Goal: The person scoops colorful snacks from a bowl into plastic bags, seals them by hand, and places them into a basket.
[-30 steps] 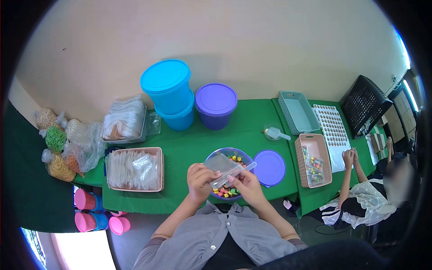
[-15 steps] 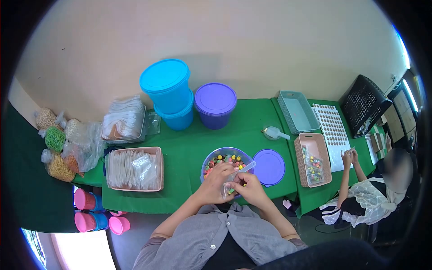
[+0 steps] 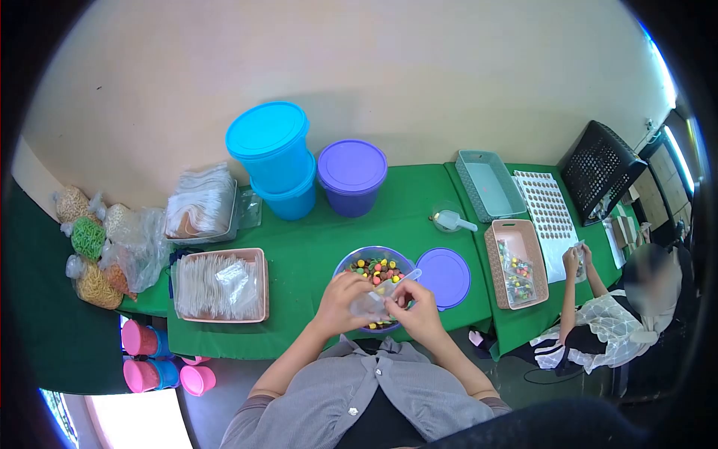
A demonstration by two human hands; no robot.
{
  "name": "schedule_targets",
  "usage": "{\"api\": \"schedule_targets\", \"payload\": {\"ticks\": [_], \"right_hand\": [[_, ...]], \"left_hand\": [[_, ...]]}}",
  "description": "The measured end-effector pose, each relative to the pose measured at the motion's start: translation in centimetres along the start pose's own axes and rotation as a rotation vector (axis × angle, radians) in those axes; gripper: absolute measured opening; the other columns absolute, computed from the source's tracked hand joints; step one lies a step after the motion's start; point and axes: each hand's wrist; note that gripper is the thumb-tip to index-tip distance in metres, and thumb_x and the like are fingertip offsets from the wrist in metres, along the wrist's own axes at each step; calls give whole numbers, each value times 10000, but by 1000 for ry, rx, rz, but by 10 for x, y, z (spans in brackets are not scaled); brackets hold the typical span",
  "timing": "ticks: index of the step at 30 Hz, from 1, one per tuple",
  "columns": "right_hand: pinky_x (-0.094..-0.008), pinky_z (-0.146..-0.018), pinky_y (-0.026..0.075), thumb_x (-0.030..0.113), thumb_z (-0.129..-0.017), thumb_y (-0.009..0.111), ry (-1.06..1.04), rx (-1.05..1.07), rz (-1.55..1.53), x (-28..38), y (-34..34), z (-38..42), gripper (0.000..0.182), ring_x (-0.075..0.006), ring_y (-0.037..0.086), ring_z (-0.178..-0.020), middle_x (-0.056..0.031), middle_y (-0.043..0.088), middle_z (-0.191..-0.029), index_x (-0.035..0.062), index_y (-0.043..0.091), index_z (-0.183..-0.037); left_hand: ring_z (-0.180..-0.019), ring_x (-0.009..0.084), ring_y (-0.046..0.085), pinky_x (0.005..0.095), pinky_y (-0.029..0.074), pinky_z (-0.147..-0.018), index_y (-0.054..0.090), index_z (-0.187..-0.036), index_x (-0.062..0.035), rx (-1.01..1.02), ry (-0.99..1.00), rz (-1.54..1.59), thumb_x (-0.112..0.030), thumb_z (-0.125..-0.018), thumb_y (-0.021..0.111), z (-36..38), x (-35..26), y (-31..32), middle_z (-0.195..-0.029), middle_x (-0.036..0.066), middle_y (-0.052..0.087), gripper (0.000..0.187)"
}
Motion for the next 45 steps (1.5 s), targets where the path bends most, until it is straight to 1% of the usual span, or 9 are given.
{"api": "schedule_targets", "payload": {"ticks": [4, 8, 12, 18, 35, 37, 40, 42, 45], "right_hand": [[-253, -718, 454, 248, -916, 639, -14, -62, -503, -7, 9, -15, 302, -102, 527, -812, -25, 543, -900, 27, 534, -1092], [-297, -856, 466, 293, -981, 528, 144, -2, -221, -83, 32, -19, 311, -153, 563, -959, -52, 573, -1015, 23, 532, -1135], [-266, -858, 456, 262, -993, 513, 477, 269, -688, -66, 30, -13, 219, -96, 574, -967, -16, 615, -1006, 65, 582, -1060], [-222, -743, 446, 280, -1003, 491, 456, -190, -817, -65, 45, -17, 244, -61, 562, -855, 13, 622, -979, 64, 605, -995], [-250, -654, 487, 293, -981, 534, 319, -190, -816, -55, 58, -12, 279, -118, 620, -689, -39, 651, -808, 31, 572, -1072], [-344, -766, 490, 239, -937, 576, 287, 130, 284, -28, 27, -11, 278, -249, 638, -851, -130, 652, -954, 55, 557, -1145], [-412, -915, 428, 162, -823, 657, -301, -21, 815, -71, 13, -7, 344, -325, 557, -1032, -166, 583, -1120, 96, 564, -1148], [-454, -960, 384, 155, -796, 672, -305, -73, 951, -89, 2, -3, 353, -342, 523, -1083, -164, 559, -1167, 105, 583, -1133], [-514, -1022, 319, 146, -772, 681, -298, -62, 1041, -82, -16, -5, 315, -355, 476, -1158, -150, 540, -1215, 100, 620, -1077]], "left_hand": [[-961, 265, 593, 417, 459, -897, 542, -980, -81, -272, -299, 502, -335, -682, 798, 7, 9, 7, -947, 81, 574, 468], [-1018, 256, 571, 439, 453, -933, 473, -1066, -89, -508, -374, 1111, -538, -783, 710, -3, 6, 9, -935, 43, 540, 581], [-1062, 276, 566, 461, 422, -1004, 441, -1137, -94, -473, -190, 1150, -394, -824, 725, -10, -2, 5, -1028, 67, 527, 519], [-1099, 291, 572, 443, 411, -1016, 407, -1182, -64, -449, -313, 903, -40, -821, 709, 1, -14, 24, -1024, 95, 554, 471], [-927, 243, 592, 442, 459, -906, 399, -1151, -73, -620, -163, 815, -274, -812, 762, 14, -15, 12, -974, 91, 546, 536], [-943, 241, 594, 438, 460, -906, 422, -1165, -66, -721, -190, 858, -280, -797, 778, 14, -6, -7, -998, 95, 558, 554], [-1006, 263, 590, 405, 479, -895, 510, -1161, -24, -701, -181, 507, -148, -793, 768, 14, 11, -47, -1059, 141, 582, 466], [-1057, 270, 577, 395, 454, -933, 576, -1173, -19, -593, -351, -122, -111, -759, 772, 17, 23, -62, -1132, 143, 586, 467], [-1104, 285, 556, 389, 423, -971, 589, -1194, -28, -496, -394, -230, -63, -733, 758, 32, 41, -64, -1180, 137, 574, 492]]}}
Point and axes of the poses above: each hand's wrist, its own z-axis away from the middle knuckle, its own y-axis out of the palm, x = y × z
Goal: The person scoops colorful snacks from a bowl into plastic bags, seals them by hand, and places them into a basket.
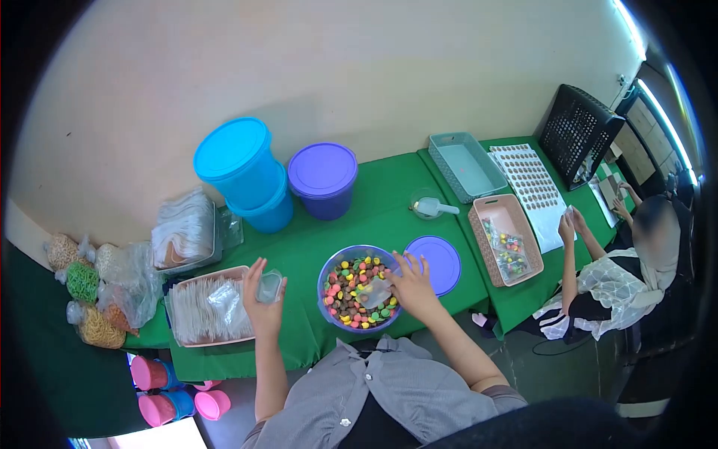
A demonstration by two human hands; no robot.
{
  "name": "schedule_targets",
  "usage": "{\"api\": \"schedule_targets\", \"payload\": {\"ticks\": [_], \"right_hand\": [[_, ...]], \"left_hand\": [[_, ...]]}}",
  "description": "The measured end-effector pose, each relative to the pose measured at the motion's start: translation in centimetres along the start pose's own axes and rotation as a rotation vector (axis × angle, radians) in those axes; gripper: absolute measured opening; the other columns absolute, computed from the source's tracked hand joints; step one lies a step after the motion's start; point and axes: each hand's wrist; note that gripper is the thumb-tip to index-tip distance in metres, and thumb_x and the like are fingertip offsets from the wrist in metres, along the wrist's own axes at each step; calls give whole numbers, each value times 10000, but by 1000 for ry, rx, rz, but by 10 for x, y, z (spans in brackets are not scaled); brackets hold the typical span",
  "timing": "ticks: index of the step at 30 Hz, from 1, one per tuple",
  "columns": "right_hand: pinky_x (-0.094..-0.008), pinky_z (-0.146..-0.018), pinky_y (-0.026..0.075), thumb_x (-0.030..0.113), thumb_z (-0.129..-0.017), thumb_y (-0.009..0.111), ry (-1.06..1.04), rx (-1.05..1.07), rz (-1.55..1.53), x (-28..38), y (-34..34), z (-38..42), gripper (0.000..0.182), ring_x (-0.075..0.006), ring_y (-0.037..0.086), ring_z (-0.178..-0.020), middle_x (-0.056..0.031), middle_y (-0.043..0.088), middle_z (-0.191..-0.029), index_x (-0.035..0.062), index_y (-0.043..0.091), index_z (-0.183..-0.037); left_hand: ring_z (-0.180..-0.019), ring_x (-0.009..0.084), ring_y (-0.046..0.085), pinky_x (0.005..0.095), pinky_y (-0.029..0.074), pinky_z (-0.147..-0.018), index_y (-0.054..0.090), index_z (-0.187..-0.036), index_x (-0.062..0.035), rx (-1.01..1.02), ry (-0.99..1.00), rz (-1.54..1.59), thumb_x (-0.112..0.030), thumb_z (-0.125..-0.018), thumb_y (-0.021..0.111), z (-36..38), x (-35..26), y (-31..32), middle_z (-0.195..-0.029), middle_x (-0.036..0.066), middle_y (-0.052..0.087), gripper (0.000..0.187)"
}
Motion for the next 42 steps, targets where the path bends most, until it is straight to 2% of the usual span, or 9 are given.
{"api": "schedule_targets", "payload": {"ticks": [2, 8, 12, 14, 20, 25, 27, 31, 42], "right_hand": [[-531, -1038, 298, 144, -775, 674, -19, 48, -64, -5, -7, -4, 269, -352, 463, -1182, -137, 545, -1215, 86, 638, -1035], [-435, -864, 469, 86, -755, 698, 29, 283, -580, -12, -27, -16, 190, -328, 600, -952, -147, 633, -968, 17, 649, -925], [-429, -740, 509, 56, -775, 681, 126, 127, -702, -5, -37, -28, 212, -363, 616, -862, -175, 642, -932, -23, 631, -966], [-374, -649, 513, 90, -801, 697, 185, -82, -749, 0, -37, -31, 213, -269, 646, -753, -136, 665, -882, -4, 645, -985], [-249, -575, 470, 175, -864, 687, 517, -51, -1063, -1, -19, -38, 192, -75, 576, -623, -34, 644, -721, 26, 663, -981], [-244, -578, 486, 154, -921, 623, 432, -205, -876, -2, 22, -37, 169, -91, 606, -655, -53, 646, -747, -15, 620, -920], [-255, -570, 519, 159, -944, 590, 648, -148, -1057, 0, 42, -34, 180, -113, 629, -647, -75, 643, -750, -18, 576, -916], [-263, -554, 544, 168, -958, 567, 731, -31, -1144, 7, 46, -31, 189, -136, 643, -630, -85, 632, -738, -15, 535, -921], [-280, -542, 559, 194, -977, 530, 882, -181, -1439, 21, 83, -28, 206, -175, 647, -627, -119, 598, -828, 4, 450, -986]], "left_hand": [[-1109, 289, 552, 392, 415, -979, 584, -1206, -42, -10, -81, -25, -56, -729, 752, 13, 5, 9, -1181, 132, 572, 506], [-1099, 314, 553, 390, 425, -962, 567, -1241, -87, 99, -182, -7, -60, -726, 739, 39, -10, 43, -1157, 137, 567, 543], [-1042, 336, 572, 408, 454, -912, 560, -1245, -84, 265, -129, 51, -72, -724, 742, 51, -2, 65, -1142, 151, 557, 552], [-1018, 339, 579, 413, 465, -890, 556, -1248, -82, 261, -110, 10, -76, -723, 744, 49, -1, 70, -1124, 154, 559, 558], [-946, 276, 596, 374, 480, -845, 563, -1201, -47, 35, -177, 231, -120, -728, 785, 42, -6, 93, -1028, 126, 574, 527], [-917, 237, 594, 352, 479, -826, 573, -1147, -32, 22, -90, 247, -134, -723, 802, 53, 15, 108, -996, 112, 586, 492], [-905, 227, 591, 343, 480, -814, 574, -1133, -23, 23, -72, 228, -148, -737, 800, 53, 16, 107, -990, 116, 587, 473], [-906, 231, 592, 347, 478, -826, 576, -1129, -21, 26, -72, 167, -150, -736, 801, 51, 16, 108, -986, 114, 587, 471], [-907, 275, 597, 375, 465, -838, 590, -1106, -44, 13, -134, 178, -166, -702, 816, 51, 15, 109, -963, 107, 596, 479]]}}
Point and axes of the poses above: each hand's wrist, its own z-axis away from the middle knuckle, its own y-axis out of the palm, x = y × z
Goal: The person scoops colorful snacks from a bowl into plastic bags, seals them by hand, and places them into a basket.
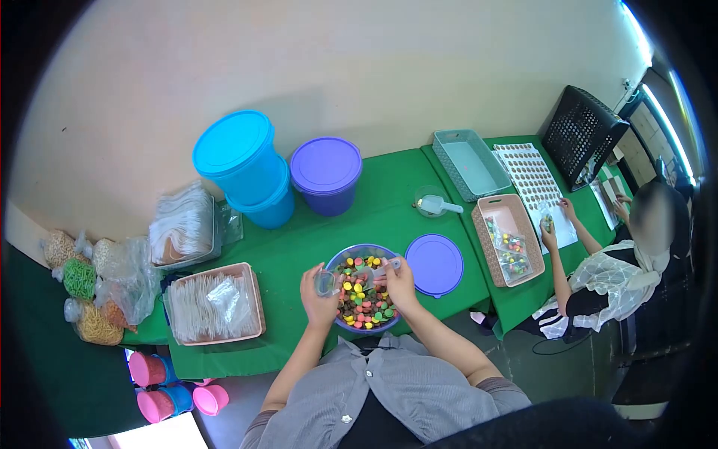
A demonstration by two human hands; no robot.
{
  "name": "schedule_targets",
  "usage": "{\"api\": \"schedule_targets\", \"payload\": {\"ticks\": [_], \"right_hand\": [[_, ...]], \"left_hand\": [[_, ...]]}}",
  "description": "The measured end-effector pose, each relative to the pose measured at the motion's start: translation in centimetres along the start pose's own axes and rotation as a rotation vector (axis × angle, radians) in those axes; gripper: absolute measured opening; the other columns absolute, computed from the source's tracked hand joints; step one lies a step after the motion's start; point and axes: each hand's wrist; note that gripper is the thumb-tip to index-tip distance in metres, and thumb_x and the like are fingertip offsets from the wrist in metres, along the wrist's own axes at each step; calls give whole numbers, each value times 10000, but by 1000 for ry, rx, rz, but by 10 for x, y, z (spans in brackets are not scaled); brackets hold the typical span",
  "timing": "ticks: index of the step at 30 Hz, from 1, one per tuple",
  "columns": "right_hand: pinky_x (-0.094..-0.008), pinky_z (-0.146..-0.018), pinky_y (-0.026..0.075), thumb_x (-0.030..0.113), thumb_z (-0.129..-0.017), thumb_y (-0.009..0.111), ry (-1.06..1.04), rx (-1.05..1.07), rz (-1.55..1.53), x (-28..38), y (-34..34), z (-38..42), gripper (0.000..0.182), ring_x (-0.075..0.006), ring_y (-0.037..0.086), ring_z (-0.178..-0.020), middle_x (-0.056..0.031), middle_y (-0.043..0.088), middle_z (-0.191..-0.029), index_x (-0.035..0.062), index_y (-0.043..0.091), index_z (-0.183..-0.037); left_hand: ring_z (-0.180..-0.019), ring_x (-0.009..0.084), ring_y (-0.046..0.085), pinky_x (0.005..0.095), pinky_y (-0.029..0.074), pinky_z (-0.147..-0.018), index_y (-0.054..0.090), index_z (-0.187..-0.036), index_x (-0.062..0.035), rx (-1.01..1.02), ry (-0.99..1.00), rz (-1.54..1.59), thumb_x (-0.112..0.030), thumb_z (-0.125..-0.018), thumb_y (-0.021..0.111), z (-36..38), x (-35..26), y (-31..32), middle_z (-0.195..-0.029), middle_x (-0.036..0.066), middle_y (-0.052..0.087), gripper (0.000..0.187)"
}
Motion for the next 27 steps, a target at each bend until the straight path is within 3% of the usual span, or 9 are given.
{"api": "schedule_targets", "payload": {"ticks": [7, 12, 18, 27], "right_hand": [[-295, -527, 566, 196, -977, 528, 23, -68, -107, 6, -2, 3, 213, -193, 647, -600, -121, 592, -779, -4, 455, -972], [-291, -611, 569, 227, -977, 534, 105, 55, -109, 6, -2, 2, 216, -188, 650, -699, -118, 587, -894, 29, 454, -1014], [-309, -682, 582, 223, -978, 533, 133, 45, -240, 1, -1, 2, 215, -212, 645, -751, -112, 562, -921, 33, 456, -1044], [-340, -732, 590, 241, -987, 507, 309, 71, -490, 2, 1, 15, 282, -235, 649, -782, -146, 572, -969, 1, 446, -1122]], "left_hand": [[-910, 281, 589, 384, 456, -836, 587, -1111, -48, 10, 7, -22, -176, -712, 806, -1, 0, 0, -961, 108, 594, 472], [-914, 288, 586, 389, 454, -839, 583, -1117, -46, 31, 0, -13, -179, -728, 795, -2, -2, -1, -967, 115, 591, 462], [-911, 283, 589, 385, 458, -839, 578, -1110, -36, 20, 33, -45, -153, -731, 786, 0, -3, -1, -975, 118, 592, 447], [-925, 196, 581, 325, 464, -837, 564, -1088, -15, -87, -59, 124, -121, -767, 768, -21, -37, -28, -982, 94, 598, 394]]}}
Point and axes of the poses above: each hand's wrist, its own z-axis away from the middle knuckle, its own y-axis out of the palm, x = y × z
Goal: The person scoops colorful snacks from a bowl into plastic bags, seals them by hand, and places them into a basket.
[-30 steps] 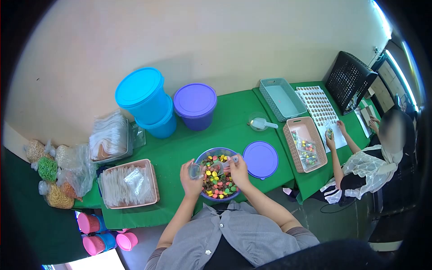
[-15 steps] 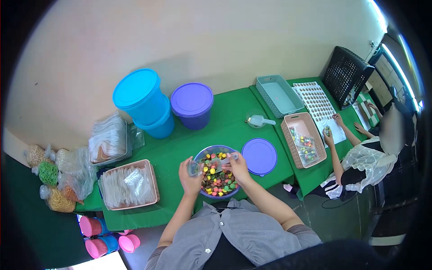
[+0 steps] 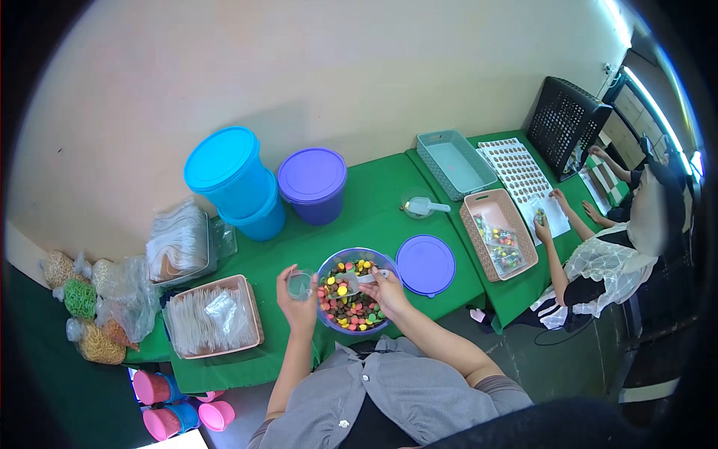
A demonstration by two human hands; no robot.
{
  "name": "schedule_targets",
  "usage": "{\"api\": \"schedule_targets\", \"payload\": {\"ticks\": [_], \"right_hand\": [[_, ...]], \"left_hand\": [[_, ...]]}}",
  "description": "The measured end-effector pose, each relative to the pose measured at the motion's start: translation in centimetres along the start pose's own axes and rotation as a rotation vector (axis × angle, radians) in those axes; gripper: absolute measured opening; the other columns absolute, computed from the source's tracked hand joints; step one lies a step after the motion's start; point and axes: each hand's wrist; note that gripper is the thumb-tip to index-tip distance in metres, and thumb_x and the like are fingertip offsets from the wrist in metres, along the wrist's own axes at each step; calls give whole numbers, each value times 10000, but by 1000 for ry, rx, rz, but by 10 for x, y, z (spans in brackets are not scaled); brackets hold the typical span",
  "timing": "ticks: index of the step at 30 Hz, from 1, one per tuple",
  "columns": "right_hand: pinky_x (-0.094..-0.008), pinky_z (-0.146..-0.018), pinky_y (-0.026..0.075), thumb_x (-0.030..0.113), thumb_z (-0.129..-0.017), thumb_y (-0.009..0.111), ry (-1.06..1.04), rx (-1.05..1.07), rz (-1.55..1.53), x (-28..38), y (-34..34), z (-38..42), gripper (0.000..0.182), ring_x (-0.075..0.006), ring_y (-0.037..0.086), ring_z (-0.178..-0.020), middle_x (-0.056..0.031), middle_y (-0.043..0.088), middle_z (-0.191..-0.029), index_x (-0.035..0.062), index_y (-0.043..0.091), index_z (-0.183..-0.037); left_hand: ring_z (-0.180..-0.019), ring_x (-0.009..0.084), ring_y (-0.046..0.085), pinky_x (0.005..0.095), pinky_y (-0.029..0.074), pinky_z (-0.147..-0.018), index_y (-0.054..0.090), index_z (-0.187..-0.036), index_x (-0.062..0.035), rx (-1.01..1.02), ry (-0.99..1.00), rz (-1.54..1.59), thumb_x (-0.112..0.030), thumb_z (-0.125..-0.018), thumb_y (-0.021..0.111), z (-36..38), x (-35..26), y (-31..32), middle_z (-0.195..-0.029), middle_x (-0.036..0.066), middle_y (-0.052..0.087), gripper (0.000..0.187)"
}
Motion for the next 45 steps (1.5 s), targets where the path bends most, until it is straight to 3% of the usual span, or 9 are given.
{"api": "schedule_targets", "payload": {"ticks": [6, 9, 11, 14, 28, 34, 36, 40, 45], "right_hand": [[-301, -654, 554, 238, -990, 503, -85, 5, -98, 35, 0, 26, 234, -195, 637, -738, -115, 592, -916, 37, 457, -1102], [-274, -602, 523, 225, -978, 530, -161, -34, -113, 62, 12, 45, 180, -157, 629, -705, -78, 606, -844, 67, 475, -1044], [-273, -602, 525, 232, -966, 558, -260, -48, -64, 74, 17, 53, 177, -148, 627, -693, -68, 608, -818, 75, 491, -1011], [-253, -568, 523, 215, -958, 569, -331, -55, 10, 85, 26, 62, 155, -137, 619, -634, -44, 594, -754, 76, 505, -981], [-237, -479, 524, 206, -955, 581, -403, -22, 241, 89, 40, 73, 246, -134, 623, -557, -86, 613, -736, -28, 540, -1021], [-217, -515, 508, 117, -920, 626, -390, 237, 416, 101, 58, 101, 250, -102, 623, -633, -52, 607, -785, -28, 581, -1118], [-230, -577, 515, 67, -894, 645, -542, 371, 518, 101, 59, 102, 261, -111, 617, -665, -101, 642, -910, -39, 586, -1126], [-237, -615, 530, 23, -874, 654, -565, 393, 582, 107, 60, 104, 224, -120, 633, -734, -112, 637, -985, -46, 602, -1081], [-231, -608, 552, 53, -903, 630, -604, 238, 435, 108, 58, 104, 156, -116, 642, -699, -70, 623, -857, -27, 606, -1035]], "left_hand": [[-891, 210, 599, 330, 477, -815, 570, -1081, -23, 104, 37, -93, -124, -737, 779, -13, -15, -15, -963, 98, 607, 415], [-886, 254, 623, 350, 490, -805, 576, -1064, -42, 288, 108, -254, -177, -682, 801, -14, -27, -17, -960, 113, 622, 464], [-917, 298, 627, 384, 495, -802, 578, -1054, -62, 510, -47, -398, -239, -626, 816, -7, -39, -11, -977, 132, 633, 521], [-956, 317, 622, 409, 497, -804, 560, -1069, -65, 562, 69, -440, -268, -599, 825, 2, -41, 4, -1021, 139, 634, 576], [-968, 334, 621, 412, 495, -829, 507, -1151, -54, 613, 149, -400, -211, -553, 854, 7, -44, 20, -1030, 148, 630, 709], [-1001, 330, 615, 416, 478, -867, 524, -1158, -44, 653, 117, -293, -220, -546, 867, 13, -48, 23, -1081, 142, 631, 724], [-1002, 330, 615, 415, 477, -869, 530, -1153, -41, 651, 95, -262, -223, -545, 868, 12, -51, 22, -1089, 141, 631, 719], [-1000, 329, 617, 403, 482, -867, 534, -1145, -34, 605, 113, -206, -172, -569, 844, 11, -51, 20, -1093, 142, 631, 668], [-981, 324, 623, 383, 497, -841, 557, -1119, -48, 591, 103, -183, -106, -588, 807, 11, -53, 15, -1071, 140, 634, 590]]}}
Point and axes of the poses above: each hand's wrist, its own z-axis away from the middle knuckle, its own y-axis out of the palm, x = y × z
